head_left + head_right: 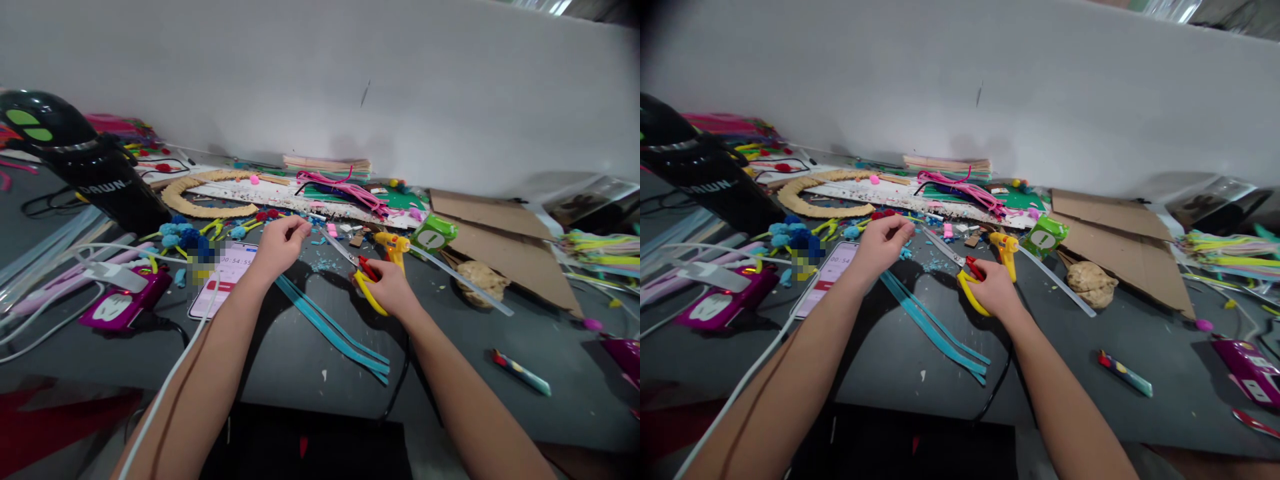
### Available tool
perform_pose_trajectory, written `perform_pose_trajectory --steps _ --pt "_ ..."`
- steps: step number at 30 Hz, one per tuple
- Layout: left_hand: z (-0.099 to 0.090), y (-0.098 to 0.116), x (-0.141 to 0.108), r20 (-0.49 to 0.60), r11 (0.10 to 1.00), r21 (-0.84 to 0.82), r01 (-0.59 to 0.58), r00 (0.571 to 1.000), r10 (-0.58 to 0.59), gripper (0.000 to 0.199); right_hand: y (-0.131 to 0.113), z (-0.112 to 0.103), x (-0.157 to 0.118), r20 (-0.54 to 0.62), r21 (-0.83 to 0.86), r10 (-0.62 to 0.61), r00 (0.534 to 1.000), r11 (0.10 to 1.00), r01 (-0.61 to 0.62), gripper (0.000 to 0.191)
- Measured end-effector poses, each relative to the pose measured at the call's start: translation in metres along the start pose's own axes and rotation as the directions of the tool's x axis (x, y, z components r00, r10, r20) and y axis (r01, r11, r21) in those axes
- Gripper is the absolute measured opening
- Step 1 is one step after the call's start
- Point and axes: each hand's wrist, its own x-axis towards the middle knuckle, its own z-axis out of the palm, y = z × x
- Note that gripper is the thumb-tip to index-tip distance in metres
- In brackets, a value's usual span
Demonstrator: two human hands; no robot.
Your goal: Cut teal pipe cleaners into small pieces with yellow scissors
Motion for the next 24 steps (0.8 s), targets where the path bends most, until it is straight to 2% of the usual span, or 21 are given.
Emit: perform_pose_trajectory --steps 9,13,19,24 --pt "-0.0002 -0.0003 -0.0008 -0.005 1.000 0.006 -0.014 1.000 0.014 0.026 0.0053 0.0027 0.0012 0.023 0.006 -0.012 1.000 1.000 0.011 0.024" --pt "-0.0003 0.0011 -0.0006 0.001 1.000 -0.010 0.002 1.000 -0.002 0.025 0.0042 0.0017 0.0007 -0.006 0.027 0.004 1.000 1.000 -0.004 0.029" --pt "-0.0002 0.0012 -0.0008 -0.001 1.000 0.008 -0.001 1.000 0.001 0.025 0.0020 0.0012 0.0001 0.014 0.001 0.005 1.000 1.000 -0.005 0.031" --pt "-0.0005 0.0017 -0.0006 -0.002 1.000 0.012 -0.001 1.000 0.001 0.024 0.0056 0.0024 0.0007 0.021 -0.002 -0.016 1.000 1.000 0.016 0.024"
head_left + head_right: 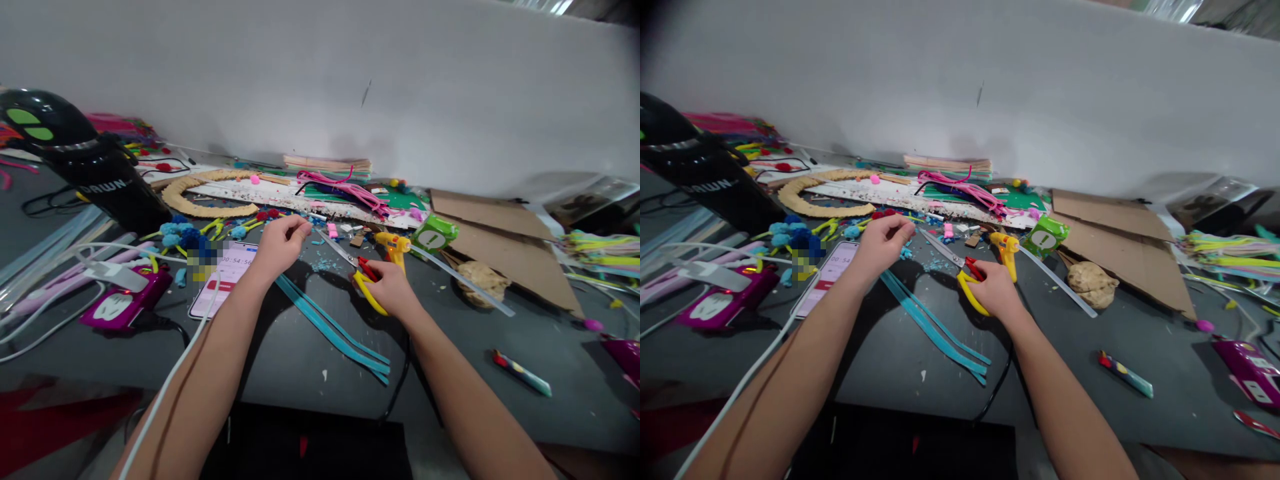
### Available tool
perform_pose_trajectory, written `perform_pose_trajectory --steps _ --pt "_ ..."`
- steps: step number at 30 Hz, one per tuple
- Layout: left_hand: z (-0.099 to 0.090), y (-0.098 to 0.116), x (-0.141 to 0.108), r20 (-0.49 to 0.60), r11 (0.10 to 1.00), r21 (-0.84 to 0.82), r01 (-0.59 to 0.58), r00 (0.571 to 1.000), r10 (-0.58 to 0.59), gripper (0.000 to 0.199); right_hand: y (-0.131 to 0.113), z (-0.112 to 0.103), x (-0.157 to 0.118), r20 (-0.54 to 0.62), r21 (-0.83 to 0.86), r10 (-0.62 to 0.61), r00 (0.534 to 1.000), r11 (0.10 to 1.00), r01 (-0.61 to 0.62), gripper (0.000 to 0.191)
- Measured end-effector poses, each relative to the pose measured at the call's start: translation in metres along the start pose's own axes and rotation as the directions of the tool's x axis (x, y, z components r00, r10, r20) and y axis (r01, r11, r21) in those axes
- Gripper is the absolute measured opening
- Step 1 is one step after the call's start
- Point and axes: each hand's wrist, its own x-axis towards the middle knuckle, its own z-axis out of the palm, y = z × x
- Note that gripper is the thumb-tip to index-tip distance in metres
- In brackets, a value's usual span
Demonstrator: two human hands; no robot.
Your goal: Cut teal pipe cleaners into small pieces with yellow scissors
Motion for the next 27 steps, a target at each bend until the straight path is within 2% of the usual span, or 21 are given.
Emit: perform_pose_trajectory --steps 4,10,15,27 --pt "0.0003 -0.0006 -0.0002 0.004 1.000 -0.013 -0.005 1.000 0.005 0.025 0.0008 0.0001 -0.0002 -0.004 0.003 0.007 1.000 1.000 -0.007 0.022" --pt "0.0010 -0.0032 0.0000 -0.005 0.998 -0.066 -0.003 1.000 0.003 0.032 -0.0031 -0.0002 0.0002 0.020 0.045 0.038 0.999 0.998 -0.039 0.033" --pt "0.0011 -0.0028 0.0005 -0.010 0.993 -0.120 0.024 1.000 -0.026 0.037 -0.0018 0.0003 0.0015 0.009 0.089 0.050 0.999 0.995 -0.050 0.031" --pt "0.0039 -0.0011 -0.0011 0.004 0.989 -0.140 0.053 0.999 -0.053 0.043 -0.0069 -0.0005 -0.0008 0.009 0.028 0.011 1.000 1.000 -0.012 0.039"
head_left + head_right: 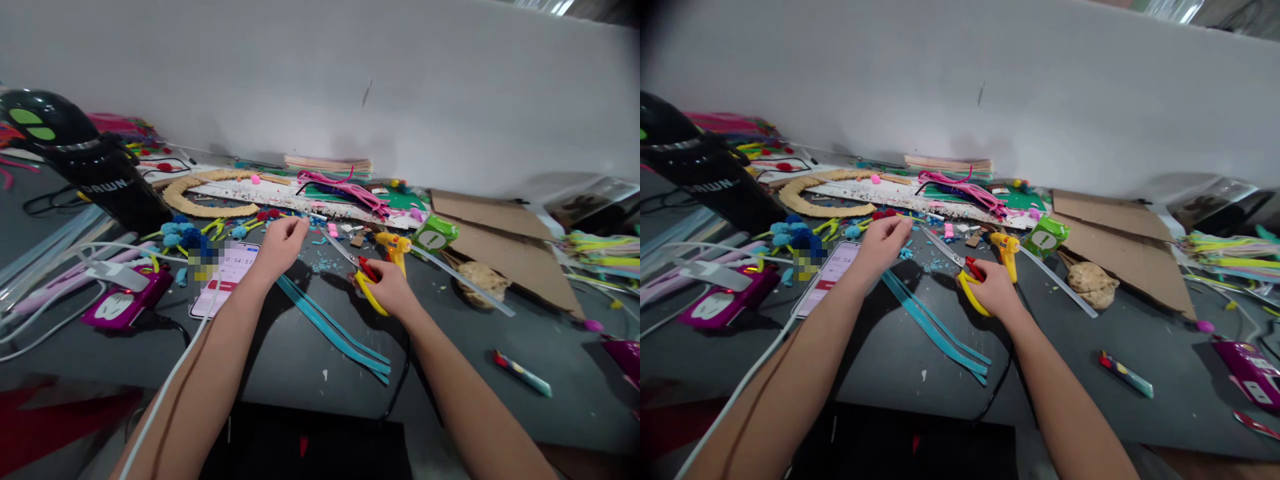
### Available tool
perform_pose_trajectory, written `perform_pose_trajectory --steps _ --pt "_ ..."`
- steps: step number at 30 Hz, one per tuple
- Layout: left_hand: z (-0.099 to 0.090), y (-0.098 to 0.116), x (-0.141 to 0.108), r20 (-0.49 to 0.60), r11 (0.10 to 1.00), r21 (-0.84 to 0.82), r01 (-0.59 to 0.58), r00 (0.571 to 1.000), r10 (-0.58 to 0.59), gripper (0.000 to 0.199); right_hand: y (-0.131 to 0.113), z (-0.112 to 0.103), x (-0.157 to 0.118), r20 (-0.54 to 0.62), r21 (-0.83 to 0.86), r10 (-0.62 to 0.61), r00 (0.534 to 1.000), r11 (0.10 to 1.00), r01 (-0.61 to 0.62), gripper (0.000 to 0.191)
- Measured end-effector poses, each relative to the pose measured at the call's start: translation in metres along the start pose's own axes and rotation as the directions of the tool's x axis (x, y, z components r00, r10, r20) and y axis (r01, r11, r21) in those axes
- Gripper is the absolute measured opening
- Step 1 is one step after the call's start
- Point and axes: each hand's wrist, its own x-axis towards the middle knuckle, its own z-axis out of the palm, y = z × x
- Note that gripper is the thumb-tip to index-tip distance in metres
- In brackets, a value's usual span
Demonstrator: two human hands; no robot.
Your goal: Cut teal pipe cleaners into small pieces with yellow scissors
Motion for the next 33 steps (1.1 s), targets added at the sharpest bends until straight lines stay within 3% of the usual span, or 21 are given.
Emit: perform_pose_trajectory --steps 29,33 --pt "-0.0005 0.0058 -0.0012 0.006 0.998 0.057 0.003 1.000 -0.004 0.041 0.0036 0.0011 0.0017 0.003 -0.039 -0.022 1.000 0.999 0.022 0.024" --pt "-0.0001 0.0043 -0.0011 0.003 0.999 0.051 0.002 1.000 -0.002 0.041 0.0005 0.0007 0.0009 -0.018 -0.018 -0.004 1.000 1.000 0.004 0.029"
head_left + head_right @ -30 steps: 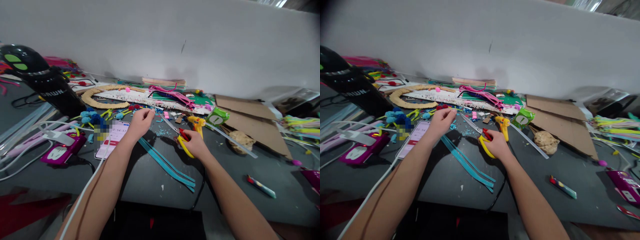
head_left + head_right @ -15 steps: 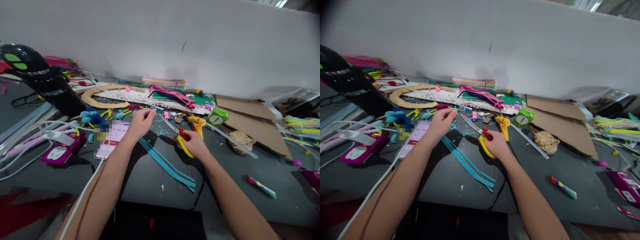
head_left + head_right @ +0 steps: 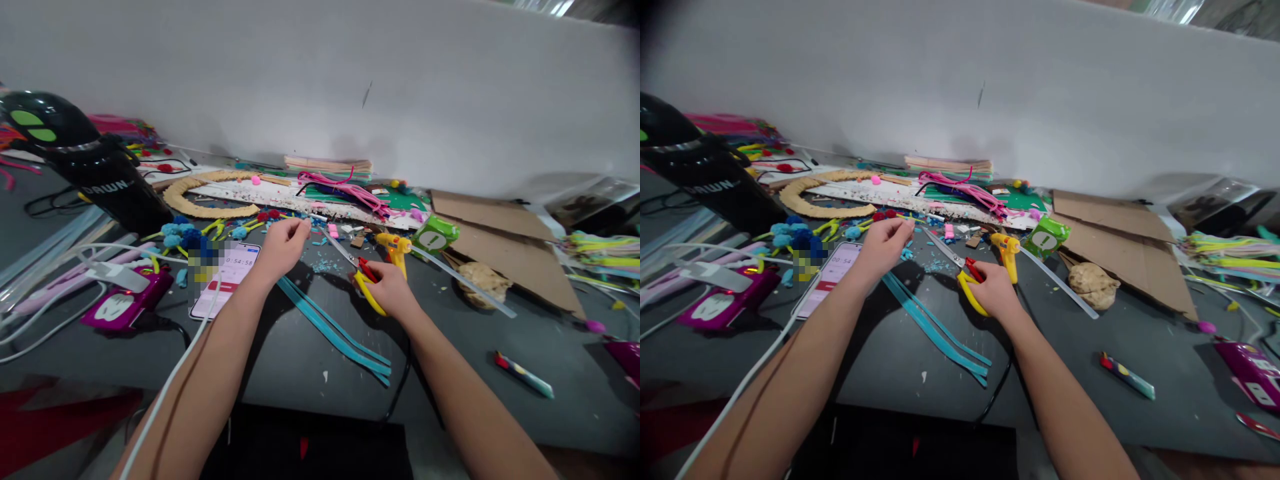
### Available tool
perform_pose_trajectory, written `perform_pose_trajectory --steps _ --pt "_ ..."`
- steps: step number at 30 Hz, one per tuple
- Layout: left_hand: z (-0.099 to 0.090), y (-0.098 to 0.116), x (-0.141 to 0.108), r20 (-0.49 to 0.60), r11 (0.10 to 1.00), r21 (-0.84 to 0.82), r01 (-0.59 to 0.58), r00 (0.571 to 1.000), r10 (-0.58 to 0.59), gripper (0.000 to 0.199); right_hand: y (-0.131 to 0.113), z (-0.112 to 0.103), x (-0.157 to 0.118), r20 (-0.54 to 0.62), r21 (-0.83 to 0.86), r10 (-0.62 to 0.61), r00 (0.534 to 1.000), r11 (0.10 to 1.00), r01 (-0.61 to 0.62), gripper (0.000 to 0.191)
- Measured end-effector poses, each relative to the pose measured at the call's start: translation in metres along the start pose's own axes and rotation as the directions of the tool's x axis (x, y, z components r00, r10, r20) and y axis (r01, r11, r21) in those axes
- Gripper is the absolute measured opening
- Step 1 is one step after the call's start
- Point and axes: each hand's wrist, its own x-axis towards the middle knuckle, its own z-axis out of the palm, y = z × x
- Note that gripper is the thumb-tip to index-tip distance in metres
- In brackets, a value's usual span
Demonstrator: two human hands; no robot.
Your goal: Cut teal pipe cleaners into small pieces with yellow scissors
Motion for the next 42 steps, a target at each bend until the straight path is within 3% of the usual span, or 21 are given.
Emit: perform_pose_trajectory --steps 5,18,28,37,42 --pt "0.0004 -0.0006 -0.0003 -0.005 1.000 0.001 -0.004 1.000 0.004 0.042 -0.0035 -0.0010 -0.0017 0.007 0.074 0.040 0.999 0.996 -0.040 0.036" --pt "-0.0001 -0.0017 0.0009 -0.002 1.000 0.012 -0.024 1.000 0.024 0.042 0.0027 0.0011 -0.0001 0.020 0.022 0.011 1.000 1.000 -0.012 0.028" --pt "0.0009 0.0003 -0.0006 -0.013 1.000 0.027 -0.014 1.000 0.014 0.045 -0.0019 -0.0019 -0.0014 0.017 0.036 0.021 1.000 0.999 -0.022 0.035" --pt "0.0008 0.0003 -0.0003 -0.009 0.999 0.025 -0.019 1.000 0.019 0.045 0.0036 0.0005 0.0009 0.028 0.017 0.019 0.999 1.000 -0.020 0.025" --pt "0.0007 0.0013 -0.0011 -0.027 1.000 0.020 -0.011 1.000 0.012 0.046 0.0023 -0.0007 0.0005 0.005 0.037 0.025 1.000 0.999 -0.025 0.030"
